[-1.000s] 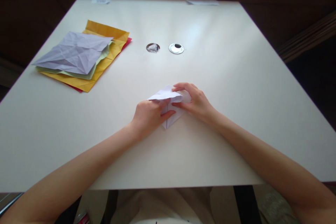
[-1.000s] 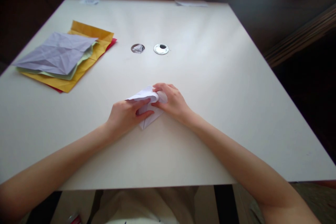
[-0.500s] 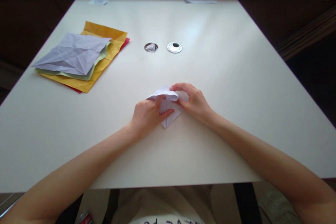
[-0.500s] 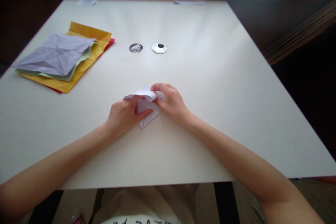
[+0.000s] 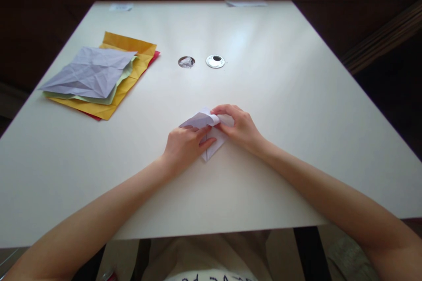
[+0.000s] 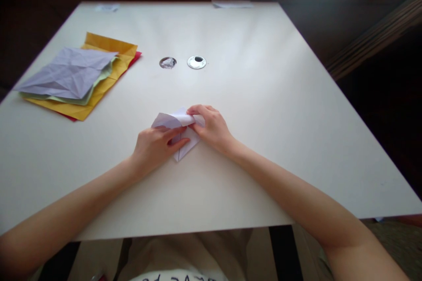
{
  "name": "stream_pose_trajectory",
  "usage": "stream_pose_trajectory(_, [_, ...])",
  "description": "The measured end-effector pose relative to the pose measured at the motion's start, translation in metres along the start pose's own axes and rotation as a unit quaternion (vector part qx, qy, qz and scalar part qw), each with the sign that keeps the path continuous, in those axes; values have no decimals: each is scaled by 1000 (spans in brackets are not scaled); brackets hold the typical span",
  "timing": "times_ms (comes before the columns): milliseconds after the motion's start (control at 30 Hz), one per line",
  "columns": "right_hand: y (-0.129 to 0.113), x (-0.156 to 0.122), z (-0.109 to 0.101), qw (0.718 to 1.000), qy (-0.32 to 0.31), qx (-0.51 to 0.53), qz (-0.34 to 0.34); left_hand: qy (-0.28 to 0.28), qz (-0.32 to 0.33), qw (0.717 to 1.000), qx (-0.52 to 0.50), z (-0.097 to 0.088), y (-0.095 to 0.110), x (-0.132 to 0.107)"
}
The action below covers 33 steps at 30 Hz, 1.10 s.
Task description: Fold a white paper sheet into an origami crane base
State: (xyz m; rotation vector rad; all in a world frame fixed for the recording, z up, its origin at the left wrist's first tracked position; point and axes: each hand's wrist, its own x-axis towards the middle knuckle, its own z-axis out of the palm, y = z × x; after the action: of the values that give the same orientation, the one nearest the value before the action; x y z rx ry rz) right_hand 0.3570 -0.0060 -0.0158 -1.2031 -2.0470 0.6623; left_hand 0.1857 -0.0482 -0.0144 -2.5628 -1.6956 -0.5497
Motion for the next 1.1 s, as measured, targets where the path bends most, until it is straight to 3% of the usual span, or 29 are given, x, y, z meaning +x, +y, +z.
stream_pose_trajectory(267, [2, 2, -1, 1000, 2, -4, -20, -23, -12, 1000, -4, -3, 1, 2])
stream_pose_trajectory(467, [2, 1, 1, 996, -20, -23, -86, -37, -18, 999, 3, -3, 2, 2])
stream_pose_trajectory(833, [4, 2, -5, 998, -31, 58, 9, -13, -16, 1000, -16, 0, 1, 0])
stream_pose_trajectory(1100, [1, 3, 1, 995, -3, 95, 30, -7, -6, 1000, -11, 2, -1, 0])
